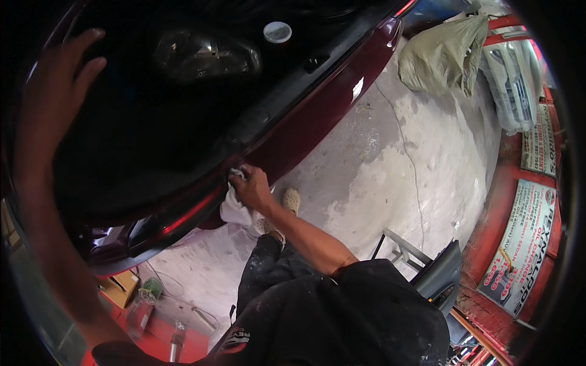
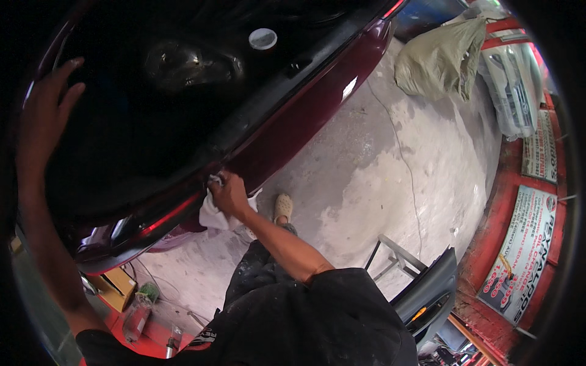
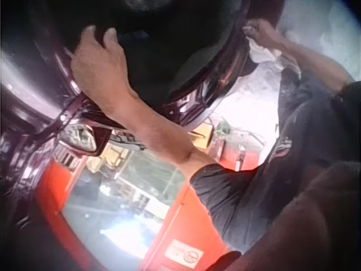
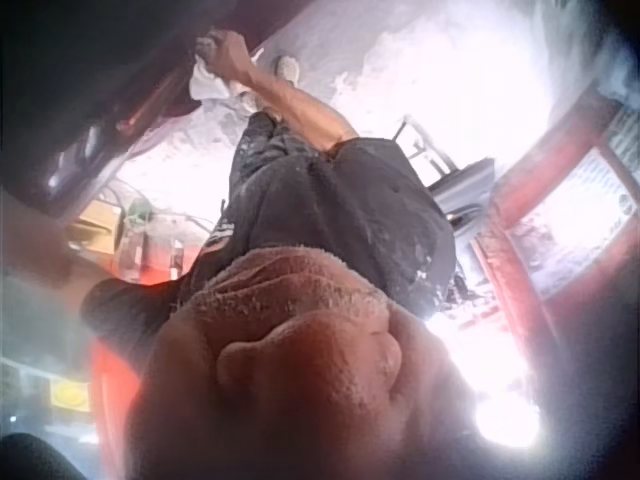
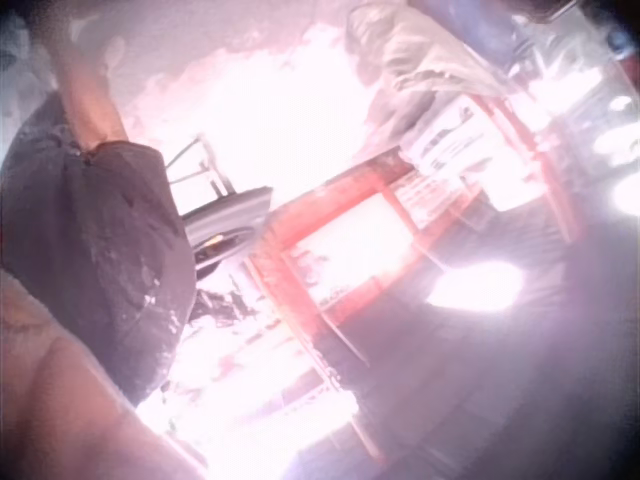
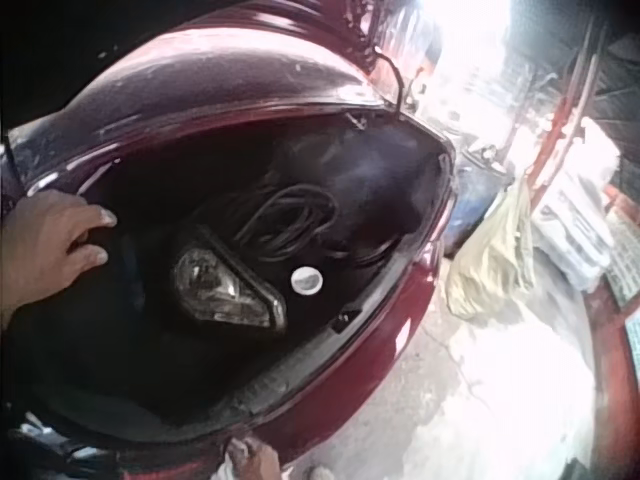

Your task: The person wipes the rear bumper of a maroon car with a white cloth, then uses a yellow orbital polisher to buff the same area. The person moves around the rear of the vehicle while operating the tool.

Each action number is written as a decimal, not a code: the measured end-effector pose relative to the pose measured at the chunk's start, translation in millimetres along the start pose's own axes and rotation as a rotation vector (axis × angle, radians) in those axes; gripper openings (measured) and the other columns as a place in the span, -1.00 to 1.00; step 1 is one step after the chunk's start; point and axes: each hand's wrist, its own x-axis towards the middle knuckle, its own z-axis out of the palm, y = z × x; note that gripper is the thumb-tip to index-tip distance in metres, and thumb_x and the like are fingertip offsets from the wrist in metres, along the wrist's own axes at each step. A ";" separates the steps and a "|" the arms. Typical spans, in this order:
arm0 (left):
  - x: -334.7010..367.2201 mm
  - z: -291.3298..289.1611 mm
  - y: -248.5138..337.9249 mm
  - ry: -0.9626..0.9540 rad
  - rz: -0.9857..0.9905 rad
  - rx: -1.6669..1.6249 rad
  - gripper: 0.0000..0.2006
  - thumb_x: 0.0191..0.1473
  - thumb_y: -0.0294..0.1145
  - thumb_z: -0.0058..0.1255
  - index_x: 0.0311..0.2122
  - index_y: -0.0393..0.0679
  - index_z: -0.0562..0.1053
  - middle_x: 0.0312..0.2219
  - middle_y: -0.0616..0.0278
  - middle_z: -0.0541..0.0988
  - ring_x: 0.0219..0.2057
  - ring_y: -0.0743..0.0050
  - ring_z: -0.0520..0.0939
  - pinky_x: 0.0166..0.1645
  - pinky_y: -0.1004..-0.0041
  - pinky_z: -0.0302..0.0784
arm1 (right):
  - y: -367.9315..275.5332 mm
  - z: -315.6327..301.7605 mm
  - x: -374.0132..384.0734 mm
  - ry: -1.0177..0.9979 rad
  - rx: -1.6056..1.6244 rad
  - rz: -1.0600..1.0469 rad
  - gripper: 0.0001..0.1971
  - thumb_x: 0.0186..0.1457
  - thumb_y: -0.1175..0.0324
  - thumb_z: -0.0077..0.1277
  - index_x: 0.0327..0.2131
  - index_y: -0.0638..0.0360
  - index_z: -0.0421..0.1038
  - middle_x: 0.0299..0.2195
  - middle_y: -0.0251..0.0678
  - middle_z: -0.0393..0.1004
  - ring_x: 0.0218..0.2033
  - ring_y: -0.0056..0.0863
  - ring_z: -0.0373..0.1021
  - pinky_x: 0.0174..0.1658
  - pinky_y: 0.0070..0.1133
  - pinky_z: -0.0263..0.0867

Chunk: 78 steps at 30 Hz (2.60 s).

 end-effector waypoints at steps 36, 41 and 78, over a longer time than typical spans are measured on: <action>-187.1 -21.0 434.0 -0.539 -0.569 -2.224 -0.49 0.24 -0.11 0.04 0.15 -0.29 0.37 0.00 0.15 0.53 -0.04 0.43 0.58 0.06 0.42 0.46 | -53.7 -308.6 -131.6 -0.225 0.738 0.023 -0.81 0.17 0.34 0.10 -0.26 0.29 0.50 -0.40 -0.46 0.49 -0.35 -0.74 0.35 -0.27 -0.65 0.30; -138.2 -49.0 499.2 -0.346 -0.798 -2.187 -0.60 0.20 -0.29 0.13 0.06 -0.30 0.43 -0.13 0.20 0.61 -0.17 0.52 0.61 -0.02 0.48 0.49 | -14.7 -376.0 -101.3 -0.101 0.604 0.057 -0.80 0.15 0.33 0.12 -0.27 0.31 0.54 -0.39 -0.38 0.54 -0.31 -0.67 0.38 -0.21 -0.61 0.32; 423.9 103.9 422.1 0.172 -0.942 -1.948 -0.46 0.23 -0.13 0.02 0.20 -0.26 0.31 0.03 -0.04 0.50 -0.03 0.13 0.59 0.01 0.24 0.58 | 261.8 -652.8 17.7 0.294 -0.588 0.658 -0.61 0.01 0.13 0.14 -0.26 0.31 0.57 -0.17 0.03 0.57 -0.08 -0.04 0.48 0.00 -0.32 0.39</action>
